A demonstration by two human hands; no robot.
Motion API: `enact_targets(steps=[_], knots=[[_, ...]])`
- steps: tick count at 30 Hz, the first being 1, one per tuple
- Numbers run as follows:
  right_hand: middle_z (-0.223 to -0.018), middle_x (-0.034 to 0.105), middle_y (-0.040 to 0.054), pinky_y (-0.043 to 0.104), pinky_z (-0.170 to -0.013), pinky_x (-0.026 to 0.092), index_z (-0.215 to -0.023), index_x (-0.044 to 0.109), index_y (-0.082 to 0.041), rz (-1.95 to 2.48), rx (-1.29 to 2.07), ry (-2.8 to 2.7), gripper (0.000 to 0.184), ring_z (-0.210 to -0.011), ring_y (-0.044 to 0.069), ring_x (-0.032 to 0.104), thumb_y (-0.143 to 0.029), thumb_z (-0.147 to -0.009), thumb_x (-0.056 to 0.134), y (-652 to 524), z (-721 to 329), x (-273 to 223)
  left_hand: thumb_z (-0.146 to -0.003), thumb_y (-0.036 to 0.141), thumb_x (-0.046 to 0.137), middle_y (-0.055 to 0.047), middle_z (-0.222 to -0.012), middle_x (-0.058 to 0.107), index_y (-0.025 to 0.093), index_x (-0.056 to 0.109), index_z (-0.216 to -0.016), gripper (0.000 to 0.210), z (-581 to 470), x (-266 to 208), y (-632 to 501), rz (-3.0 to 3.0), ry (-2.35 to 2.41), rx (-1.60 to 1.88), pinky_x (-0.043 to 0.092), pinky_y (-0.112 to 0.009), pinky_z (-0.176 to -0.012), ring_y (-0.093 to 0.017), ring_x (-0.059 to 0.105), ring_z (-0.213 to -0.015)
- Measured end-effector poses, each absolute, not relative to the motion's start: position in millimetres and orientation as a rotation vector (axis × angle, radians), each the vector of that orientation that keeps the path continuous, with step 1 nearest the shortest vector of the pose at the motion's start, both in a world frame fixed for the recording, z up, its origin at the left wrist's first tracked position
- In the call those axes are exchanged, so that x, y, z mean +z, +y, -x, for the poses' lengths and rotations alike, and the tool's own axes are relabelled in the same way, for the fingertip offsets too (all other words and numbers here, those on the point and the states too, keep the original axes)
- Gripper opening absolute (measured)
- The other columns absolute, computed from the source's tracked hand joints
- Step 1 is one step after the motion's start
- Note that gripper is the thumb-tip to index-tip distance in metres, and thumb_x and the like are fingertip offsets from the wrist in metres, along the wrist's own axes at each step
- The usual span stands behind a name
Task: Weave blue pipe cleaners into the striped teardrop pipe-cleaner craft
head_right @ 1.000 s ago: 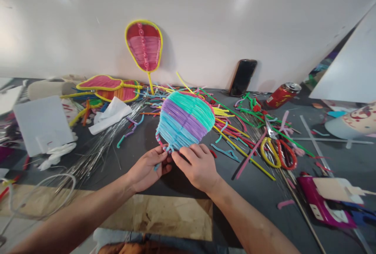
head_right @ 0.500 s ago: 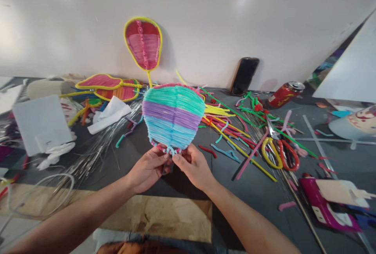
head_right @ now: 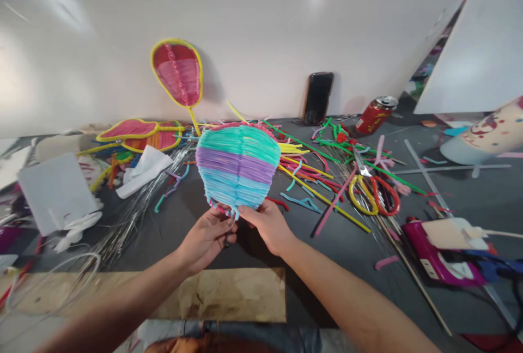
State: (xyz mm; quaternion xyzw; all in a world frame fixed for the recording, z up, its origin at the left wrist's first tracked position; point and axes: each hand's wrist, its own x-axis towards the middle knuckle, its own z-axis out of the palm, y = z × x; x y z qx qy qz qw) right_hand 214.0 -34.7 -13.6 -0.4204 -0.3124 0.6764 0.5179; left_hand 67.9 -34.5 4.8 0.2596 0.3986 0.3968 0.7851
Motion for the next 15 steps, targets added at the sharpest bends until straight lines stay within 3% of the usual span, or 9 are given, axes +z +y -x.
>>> enact_targets(steps=[7,12,15], knots=[[-0.073,0.063,-0.0002,0.028,-0.067,0.042,-0.079,0.064,-0.018,0.949,1.549,-0.761,0.024,-0.066,0.014,0.052,-0.036,-0.068,0.074,-33.8,-213.4,-13.6,-0.063,0.015,0.081,0.003,-0.064,0.057,0.016,0.059,-0.081,0.028,-68.1,-2.4,-32.1,-0.559,0.836,0.866,0.038,-0.017,-0.048,-0.007,0.051,-0.056],[-0.066,0.061,-0.0012,0.029,-0.065,0.046,-0.071,0.062,-0.018,0.966,1.532,-0.957,0.023,-0.062,0.015,0.054,-0.04,-0.072,0.069,-32.7,-217.9,-6.7,-0.067,0.031,0.079,0.001,-0.065,0.059,0.016,0.059,-0.079,0.028,-66.5,1.4,-28.7,-0.555,0.871,0.784,0.048,-0.024,-0.053,-0.011,0.055,-0.059],[-0.068,0.062,-0.001,0.03,-0.066,0.046,-0.072,0.062,-0.018,0.969,1.528,-0.972,0.021,-0.065,0.015,0.055,-0.038,-0.072,0.07,-32.8,-218.7,-9.7,-0.065,0.031,0.08,0.0,-0.069,0.061,0.015,0.06,-0.078,0.029,-67.4,2.1,-27.3,-0.604,0.915,0.795,0.052,-0.026,-0.058,-0.011,0.057,-0.063]])
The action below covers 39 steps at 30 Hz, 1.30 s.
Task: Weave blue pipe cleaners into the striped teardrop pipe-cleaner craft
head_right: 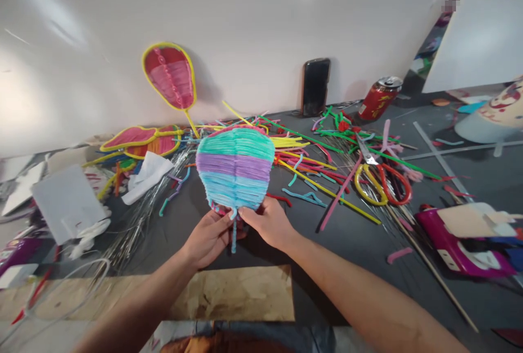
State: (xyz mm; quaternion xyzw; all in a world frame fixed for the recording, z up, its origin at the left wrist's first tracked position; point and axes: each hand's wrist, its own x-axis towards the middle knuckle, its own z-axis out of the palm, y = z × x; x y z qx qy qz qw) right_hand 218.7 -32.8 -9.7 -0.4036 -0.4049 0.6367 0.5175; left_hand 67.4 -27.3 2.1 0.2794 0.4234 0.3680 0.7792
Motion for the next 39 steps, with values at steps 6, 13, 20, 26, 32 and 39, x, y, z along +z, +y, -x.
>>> enact_targets(steps=[6,13,20,26,32,39], knots=[[-0.062,0.06,-0.0015,0.03,-0.055,0.048,-0.071,0.062,-0.019,0.796,1.691,-0.822,0.019,-0.057,0.015,0.055,-0.036,-0.071,0.071,-35.3,-213.2,-13.0,-0.061,0.033,0.082,-0.002,-0.066,0.062,0.012,0.065,-0.076,0.031,-67.3,-0.6,-25.7,-0.737,0.93,0.803,0.052,-0.025,-0.053,-0.012,0.056,-0.06],[-0.071,0.059,0.0,0.03,-0.059,0.048,-0.08,0.06,-0.019,0.739,1.685,-0.903,0.018,-0.064,0.014,0.055,-0.036,-0.078,0.065,-32.9,-219.8,-9.9,-0.06,0.028,0.083,-0.001,-0.064,0.059,0.011,0.065,-0.075,0.029,-65.5,0.1,-23.5,-0.658,0.931,0.829,0.051,-0.023,-0.049,-0.01,0.054,-0.056],[-0.083,0.053,-0.0024,0.025,-0.06,0.042,-0.099,0.048,-0.024,1.003,1.367,-0.97,0.035,-0.067,0.011,0.048,-0.027,-0.072,0.069,-34.5,-222.3,-14.8,-0.063,0.026,0.081,0.001,-0.068,0.06,0.013,0.064,-0.078,0.026,-65.5,-3.6,-23.2,-0.604,0.971,1.004,0.052,-0.023,-0.054,-0.01,0.056,-0.061],[-0.094,0.055,0.001,0.027,-0.059,0.045,-0.122,0.04,-0.027,1.061,1.436,-1.059,0.068,-0.069,0.013,0.051,-0.033,-0.066,0.077,-38.4,-209.4,-18.4,-0.069,0.027,0.077,0.0,-0.071,0.064,0.015,0.065,-0.084,0.023,-73.2,-9.4,-27.8,-0.668,0.948,1.07,0.051,-0.021,-0.058,-0.01,0.059,-0.064],[-0.081,0.058,0.0,0.027,-0.065,0.046,-0.092,0.055,-0.021,0.994,1.453,-0.973,0.026,-0.073,0.014,0.056,-0.044,-0.081,0.062,-34.3,-212.5,-12.6,-0.07,0.024,0.076,-0.001,-0.076,0.064,0.015,0.065,-0.087,0.022,-75.3,-9.9,-31.8,-0.652,0.928,1.044,0.055,-0.026,-0.06,-0.011,0.059,-0.067],[-0.071,0.059,-0.0016,0.025,-0.059,0.04,-0.082,0.063,-0.018,1.031,1.577,-0.923,0.027,-0.063,0.012,0.05,-0.043,-0.074,0.069,-29.5,-220.0,-14.0,-0.069,0.023,0.077,-0.001,-0.075,0.062,0.013,0.065,-0.083,0.021,-70.2,-4.9,-26.9,-0.581,0.918,0.975,0.058,-0.028,-0.06,-0.01,0.056,-0.065]])
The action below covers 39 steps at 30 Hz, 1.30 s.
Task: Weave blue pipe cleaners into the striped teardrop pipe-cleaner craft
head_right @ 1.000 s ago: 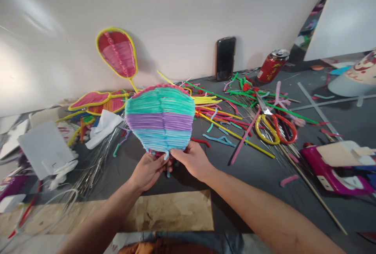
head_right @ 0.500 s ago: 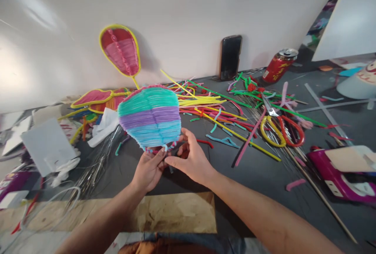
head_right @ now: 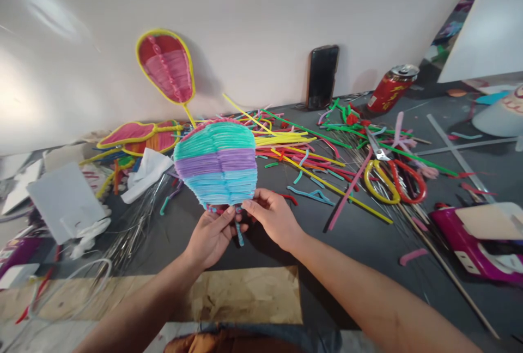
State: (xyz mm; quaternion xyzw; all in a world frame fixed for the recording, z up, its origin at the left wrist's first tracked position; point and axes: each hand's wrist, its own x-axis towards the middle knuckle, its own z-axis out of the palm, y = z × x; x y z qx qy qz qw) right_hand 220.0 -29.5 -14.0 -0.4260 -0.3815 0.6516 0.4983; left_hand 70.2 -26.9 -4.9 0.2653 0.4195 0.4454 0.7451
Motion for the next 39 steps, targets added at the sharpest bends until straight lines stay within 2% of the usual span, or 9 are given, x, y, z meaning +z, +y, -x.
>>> enact_targets(steps=[7,15,27,32,39], knots=[[-0.067,0.057,-0.0017,0.026,-0.058,0.036,-0.076,0.065,-0.018,0.971,1.627,-0.942,0.027,-0.06,0.011,0.045,-0.044,-0.074,0.07,-29.1,-221.4,-12.5,-0.063,0.025,0.081,0.001,-0.065,0.058,0.012,0.063,-0.074,0.025,-71.2,-0.7,-26.5,-0.595,0.95,0.985,0.053,-0.024,-0.05,-0.01,0.054,-0.058],[-0.071,0.061,-0.0016,0.025,-0.06,0.04,-0.083,0.065,-0.019,0.845,1.773,-0.858,0.024,-0.065,0.011,0.053,-0.038,-0.072,0.074,-31.1,-218.9,-16.6,-0.063,0.028,0.08,0.003,-0.062,0.057,0.014,0.062,-0.075,0.026,-71.9,-0.1,-25.8,-0.615,1.009,1.044,0.048,-0.019,-0.042,-0.008,0.051,-0.052],[-0.067,0.06,-0.0026,0.026,-0.06,0.042,-0.082,0.064,-0.019,0.804,1.884,-0.588,0.022,-0.062,0.011,0.054,-0.033,-0.069,0.077,-31.8,-215.7,-20.9,-0.063,0.027,0.08,0.001,-0.062,0.06,0.013,0.064,-0.075,0.025,-76.0,-0.2,-28.6,-0.596,0.966,1.022,0.05,-0.021,-0.047,-0.009,0.054,-0.054],[-0.067,0.06,-0.0015,0.024,-0.058,0.042,-0.075,0.064,-0.018,0.772,1.91,-0.564,0.022,-0.061,0.01,0.053,-0.037,-0.072,0.074,-31.5,-216.4,-17.9,-0.063,0.028,0.08,0.001,-0.06,0.06,0.013,0.063,-0.072,0.024,-73.8,-3.9,-28.2,-0.592,0.964,1.031,0.05,-0.022,-0.051,-0.011,0.056,-0.056],[-0.074,0.063,-0.0022,0.024,-0.06,0.044,-0.088,0.065,-0.021,0.887,1.737,-0.657,0.026,-0.065,0.011,0.056,-0.031,-0.068,0.078,-32.5,-213.9,-15.2,-0.065,0.026,0.08,0.0,-0.064,0.063,0.013,0.065,-0.076,0.022,-73.0,-5.6,-25.4,-0.581,0.989,1.087,0.05,-0.024,-0.056,-0.011,0.057,-0.058]])
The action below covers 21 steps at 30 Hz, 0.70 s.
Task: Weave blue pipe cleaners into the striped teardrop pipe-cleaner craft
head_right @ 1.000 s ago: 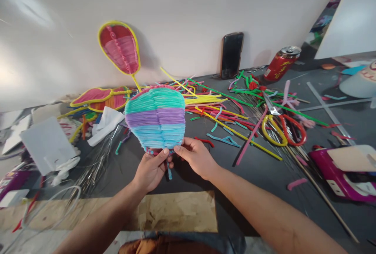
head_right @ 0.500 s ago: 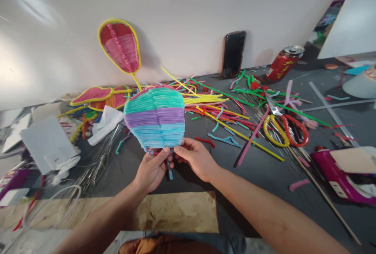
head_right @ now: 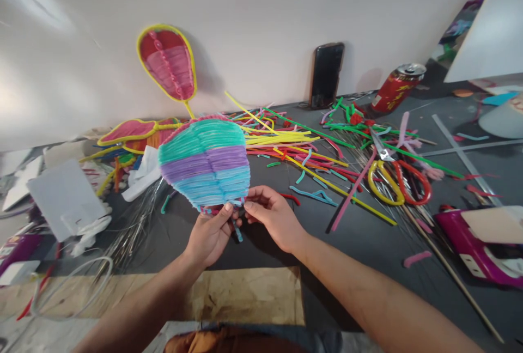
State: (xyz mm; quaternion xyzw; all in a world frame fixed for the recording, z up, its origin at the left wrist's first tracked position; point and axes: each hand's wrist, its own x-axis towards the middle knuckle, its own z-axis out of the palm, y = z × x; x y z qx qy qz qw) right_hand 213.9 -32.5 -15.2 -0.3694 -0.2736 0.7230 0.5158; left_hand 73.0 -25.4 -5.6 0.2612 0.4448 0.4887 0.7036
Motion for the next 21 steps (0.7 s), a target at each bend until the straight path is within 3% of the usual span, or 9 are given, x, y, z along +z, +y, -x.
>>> enact_targets(steps=[7,14,18,21], knots=[[-0.065,0.059,-0.0027,0.024,-0.057,0.039,-0.075,0.065,-0.019,0.867,1.693,-0.758,0.02,-0.06,0.01,0.051,-0.037,-0.072,0.074,-34.8,-209.6,-14.4,-0.07,0.027,0.076,-0.003,-0.08,0.07,0.017,0.069,-0.081,0.016,-77.8,-8.9,-31.6,-0.756,0.945,1.153,0.05,-0.031,-0.074,-0.018,0.064,-0.077],[-0.062,0.056,-0.0045,0.023,-0.055,0.037,-0.076,0.065,-0.02,0.816,1.723,-0.718,0.022,-0.057,0.009,0.047,-0.039,-0.071,0.075,-32.4,-213.7,-16.9,-0.073,0.026,0.072,-0.004,-0.085,0.07,0.018,0.068,-0.087,0.017,-80.0,-10.4,-33.9,-0.888,0.931,1.148,0.049,-0.033,-0.081,-0.019,0.063,-0.085],[-0.066,0.057,-0.0046,0.021,-0.055,0.036,-0.078,0.064,-0.02,0.828,1.688,-0.711,0.022,-0.056,0.008,0.047,-0.04,-0.073,0.073,-21.7,-232.3,-18.3,-0.068,0.02,0.074,-0.007,-0.095,0.068,0.018,0.065,-0.102,0.035,-65.6,3.3,-38.6,-1.065,1.013,0.762,0.05,-0.028,-0.071,-0.02,0.063,-0.086],[-0.064,0.056,-0.0038,0.02,-0.053,0.034,-0.074,0.064,-0.018,0.849,1.739,-0.827,0.024,-0.055,0.007,0.045,-0.041,-0.076,0.071,-13.9,-251.6,-16.9,-0.072,0.015,0.067,-0.003,-0.075,0.068,0.017,0.069,-0.087,0.015,-34.2,27.0,-47.1,-1.375,0.949,0.258,0.043,-0.021,-0.058,-0.013,0.059,-0.065]])
